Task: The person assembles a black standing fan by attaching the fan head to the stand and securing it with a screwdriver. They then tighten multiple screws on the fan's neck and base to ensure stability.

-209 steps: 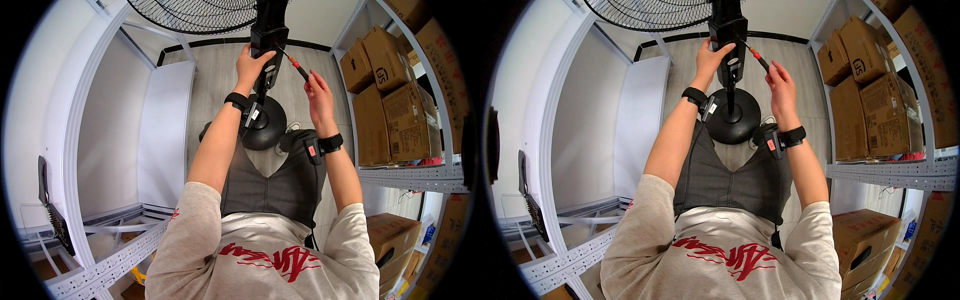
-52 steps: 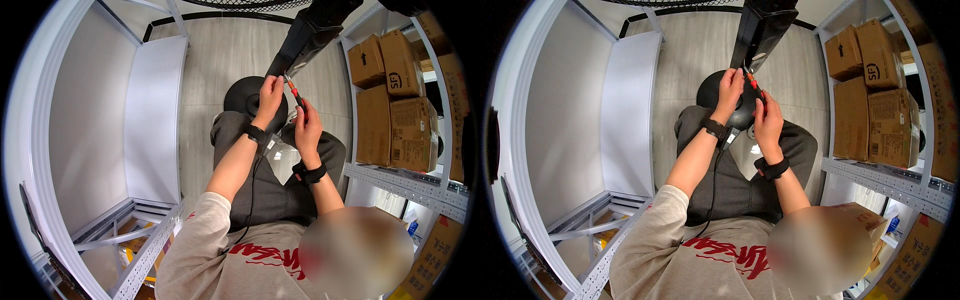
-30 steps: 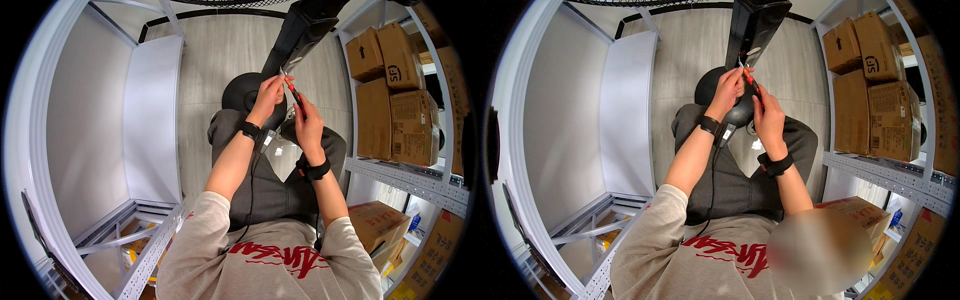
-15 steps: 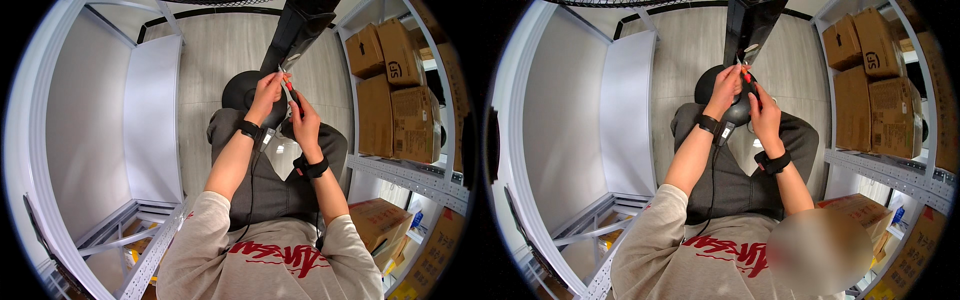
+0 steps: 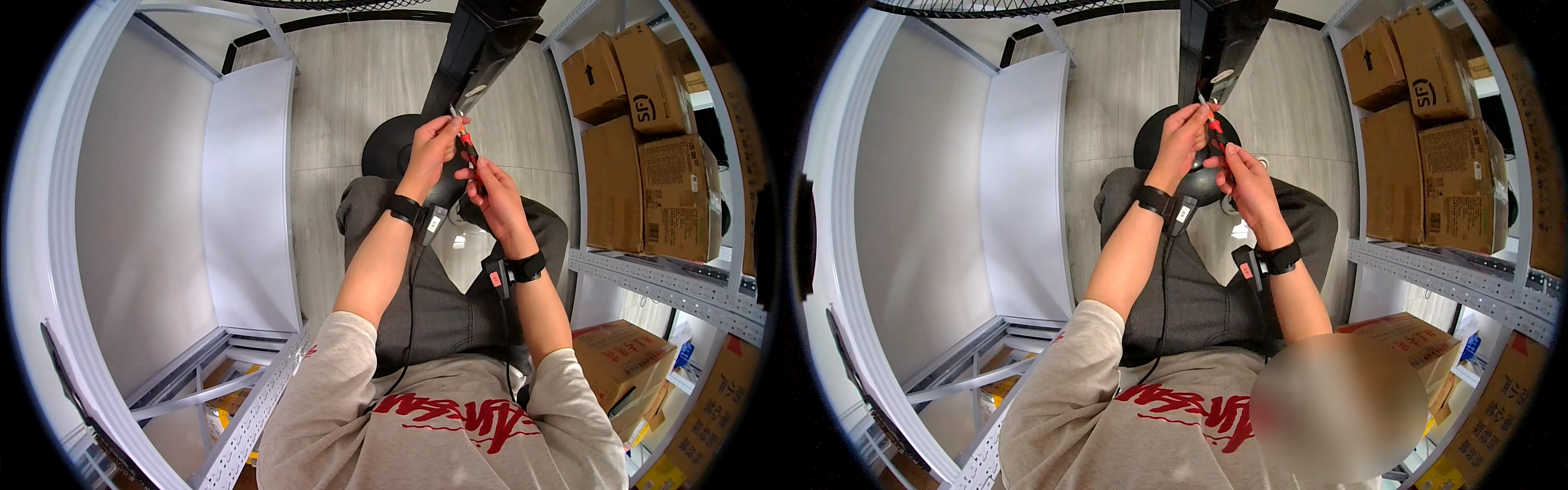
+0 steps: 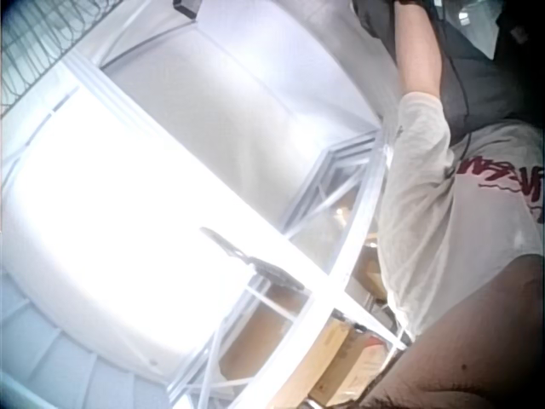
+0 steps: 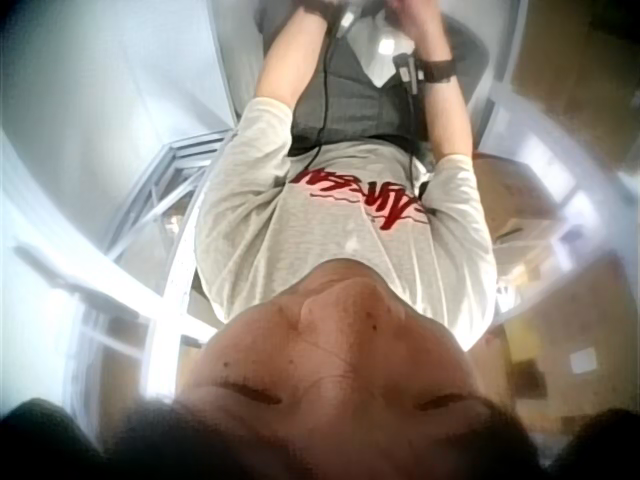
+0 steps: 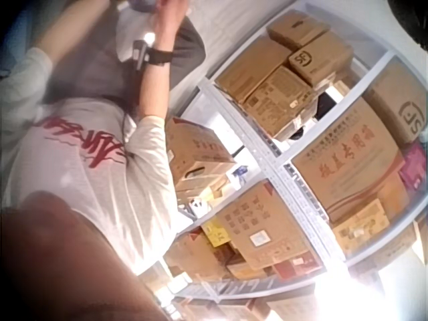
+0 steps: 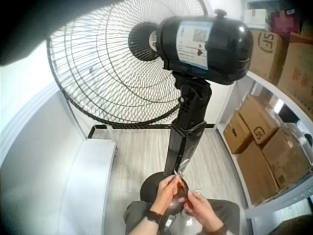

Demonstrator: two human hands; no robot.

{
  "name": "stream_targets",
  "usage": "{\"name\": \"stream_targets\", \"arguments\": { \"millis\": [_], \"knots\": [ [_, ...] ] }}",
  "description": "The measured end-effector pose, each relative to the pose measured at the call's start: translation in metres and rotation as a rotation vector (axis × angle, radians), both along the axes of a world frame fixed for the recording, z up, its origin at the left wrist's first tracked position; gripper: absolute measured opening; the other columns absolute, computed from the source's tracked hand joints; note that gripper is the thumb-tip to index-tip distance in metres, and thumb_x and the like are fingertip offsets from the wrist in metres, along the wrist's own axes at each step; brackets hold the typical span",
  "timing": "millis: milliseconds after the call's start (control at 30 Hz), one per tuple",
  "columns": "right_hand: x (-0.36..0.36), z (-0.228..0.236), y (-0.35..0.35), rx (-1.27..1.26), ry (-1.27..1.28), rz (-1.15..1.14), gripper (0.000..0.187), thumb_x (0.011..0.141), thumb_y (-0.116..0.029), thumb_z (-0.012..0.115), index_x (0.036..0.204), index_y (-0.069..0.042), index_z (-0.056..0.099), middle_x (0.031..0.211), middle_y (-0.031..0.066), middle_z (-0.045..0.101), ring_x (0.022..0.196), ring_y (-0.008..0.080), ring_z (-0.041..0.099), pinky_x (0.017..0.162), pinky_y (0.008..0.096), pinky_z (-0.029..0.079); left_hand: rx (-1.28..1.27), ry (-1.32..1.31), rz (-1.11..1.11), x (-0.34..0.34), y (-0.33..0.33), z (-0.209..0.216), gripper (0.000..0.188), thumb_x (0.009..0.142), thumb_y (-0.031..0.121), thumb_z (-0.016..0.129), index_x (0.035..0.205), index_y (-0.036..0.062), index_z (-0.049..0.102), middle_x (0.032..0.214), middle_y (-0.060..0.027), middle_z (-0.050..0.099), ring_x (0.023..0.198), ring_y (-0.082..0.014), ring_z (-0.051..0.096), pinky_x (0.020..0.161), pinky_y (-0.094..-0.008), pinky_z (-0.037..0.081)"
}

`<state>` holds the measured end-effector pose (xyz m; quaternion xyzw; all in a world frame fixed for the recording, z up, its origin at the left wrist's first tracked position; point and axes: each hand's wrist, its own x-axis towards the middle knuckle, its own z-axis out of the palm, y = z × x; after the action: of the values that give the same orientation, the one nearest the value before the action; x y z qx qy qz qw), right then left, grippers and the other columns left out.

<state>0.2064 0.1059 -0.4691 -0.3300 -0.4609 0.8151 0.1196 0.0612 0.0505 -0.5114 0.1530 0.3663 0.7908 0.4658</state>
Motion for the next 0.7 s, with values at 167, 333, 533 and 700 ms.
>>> {"name": "stream_targets", "arguments": {
  "millis": [167, 333, 533, 700],
  "knots": [
    [0.005, -0.003, -0.002, 0.087, -0.085, 0.043, 0.034, 0.101, -0.034, 0.047, 0.115, -0.004, 0.057, 0.086, 0.0029, 0.064, 0.062, 0.0048, 0.05, 0.053, 0.0192, 0.038, -0.027, 0.031, 0.027, -0.002, 0.003, -0.004, 0.025, 0.096, 0.02, 0.058, 0.105, -0.0024, 0.063, 0.059, 0.0122, 0.034, 0.047, 0.0021, 0.025, 0.043, -0.0187, 0.017],
    [0.007, -0.011, -0.003, 0.294, -0.155, 0.002, 0.036, 0.099, -0.034, 0.051, 0.115, -0.003, 0.058, 0.078, 0.001, 0.063, 0.058, 0.0064, 0.053, 0.051, 0.0206, 0.04, -0.059, 0.07, 0.038, -0.002, 0.004, -0.003, 0.026, 0.095, 0.02, 0.06, 0.106, -0.0025, 0.063, 0.058, 0.0123, 0.034, 0.047, 0.0021, 0.025, 0.043, -0.0188, 0.017],
    [0.003, -0.007, -0.014, 1.07, -0.286, -0.055, 0.037, 0.097, -0.031, 0.054, 0.115, 0.001, 0.059, 0.07, 0.0021, 0.064, 0.055, 0.0079, 0.056, 0.049, 0.0218, 0.041, -0.024, 0.02, -0.035, -0.004, 0.001, -0.001, 0.03, 0.098, 0.022, 0.055, 0.113, -0.0032, 0.061, 0.057, 0.012, 0.032, 0.046, 0.0015, 0.024, 0.044, -0.0187, 0.018],
    [0.002, -0.009, -0.007, 0.579, -0.237, 0.007, 0.034, 0.099, -0.026, 0.052, 0.122, -0.002, 0.055, 0.076, 0.0012, 0.063, 0.053, 0.0041, 0.049, 0.045, 0.0176, 0.034, -0.005, 0.012, -0.08, -0.005, -0.001, 0.001, 0.032, 0.099, 0.023, 0.051, 0.114, -0.0034, 0.06, 0.057, 0.012, 0.029, 0.047, 0.0012, 0.023, 0.044, -0.0189, 0.018]
  ]
}}
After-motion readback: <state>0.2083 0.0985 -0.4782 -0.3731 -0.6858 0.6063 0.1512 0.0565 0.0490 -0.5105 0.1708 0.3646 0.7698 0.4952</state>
